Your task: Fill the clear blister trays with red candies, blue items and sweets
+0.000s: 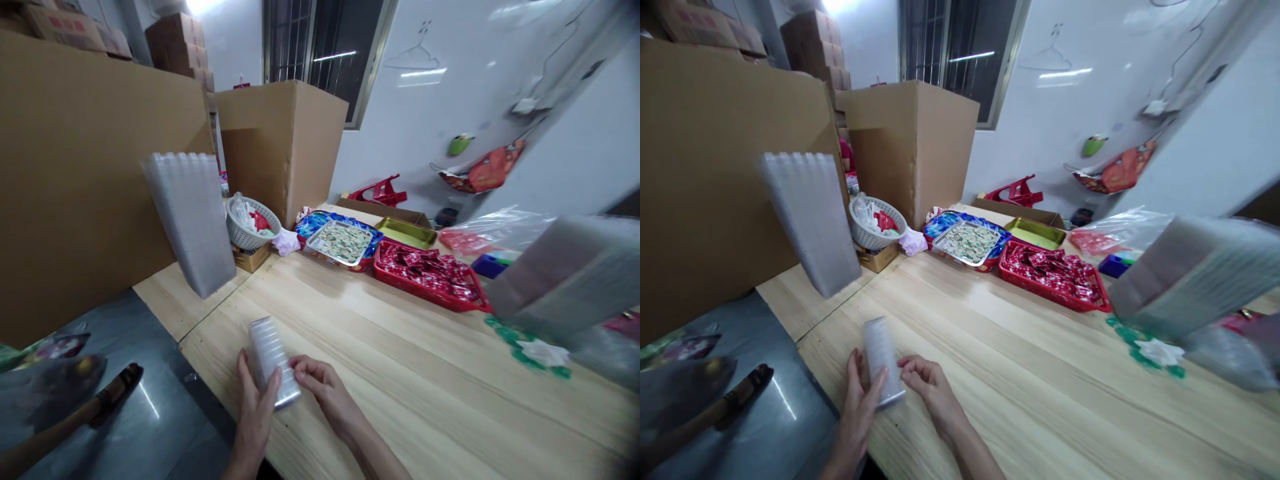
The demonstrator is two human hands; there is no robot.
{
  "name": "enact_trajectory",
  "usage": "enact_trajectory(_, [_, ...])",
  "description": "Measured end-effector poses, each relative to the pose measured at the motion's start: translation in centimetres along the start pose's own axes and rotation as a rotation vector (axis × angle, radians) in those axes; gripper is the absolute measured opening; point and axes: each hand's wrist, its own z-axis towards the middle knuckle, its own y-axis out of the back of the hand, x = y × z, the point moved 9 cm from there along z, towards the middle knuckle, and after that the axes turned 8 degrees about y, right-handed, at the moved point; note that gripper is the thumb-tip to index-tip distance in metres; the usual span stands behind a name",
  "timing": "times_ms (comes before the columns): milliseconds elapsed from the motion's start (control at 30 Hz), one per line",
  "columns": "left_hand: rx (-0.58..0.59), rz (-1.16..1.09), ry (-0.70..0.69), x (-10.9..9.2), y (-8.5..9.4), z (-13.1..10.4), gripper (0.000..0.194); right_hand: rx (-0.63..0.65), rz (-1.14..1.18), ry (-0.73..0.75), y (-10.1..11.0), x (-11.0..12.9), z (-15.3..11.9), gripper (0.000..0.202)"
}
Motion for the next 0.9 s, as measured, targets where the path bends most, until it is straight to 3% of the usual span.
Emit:
enact_trajectory(100, [-0.101, 0.277, -0.297, -2.0, 0.7, -1.0, 0.087, 0.028, 0.043, -0.017, -0.9, 0.7, 0.4, 0.023])
enact_trajectory(233, [-0.114, 0.664, -0.746, -4.6, -0.5, -3.4, 0.066, 0.108, 0.019, -0.021, -1.3, 2.0, 0.5, 0.022])
enact_trajectory(300, [0.012, 0.815, -0.926, -5.5, -1.9, -4.5, 0.062, 0.139, 0.009, -0.022, -1.3, 2.3, 0.4, 0.022])
enact_trajectory(367, [0.234, 0.904, -1.019, -5.9, -3.3, -5.0, 0.066, 0.152, 0.001, -0.022, -1.2, 2.4, 0.4, 0.021])
enact_trajectory(433, [0.415, 0.915, -1.037, -6.1, -3.7, -4.9, 0.073, 0.153, -0.006, -0.020, -1.0, 2.5, 0.5, 0.020])
enact_trajectory(533, [0.519, 0.844, -1.006, -5.7, -3.2, -3.2, 0.077, 0.154, 0.015, -0.034, -1.1, 2.2, 0.6, 0.020])
enact_trajectory(700, [0.512, 0.803, -0.997, -3.3, -3.0, 0.6, 0.074, 0.113, 0.056, -0.028, -0.4, 1.0, 1.1, 0.019])
enact_trajectory(900, [0.466, 0.648, -0.809, -2.4, -3.3, 4.2, 0.032, 0.073, -0.063, 0.043, 1.6, 0.1, 2.3, 0.040])
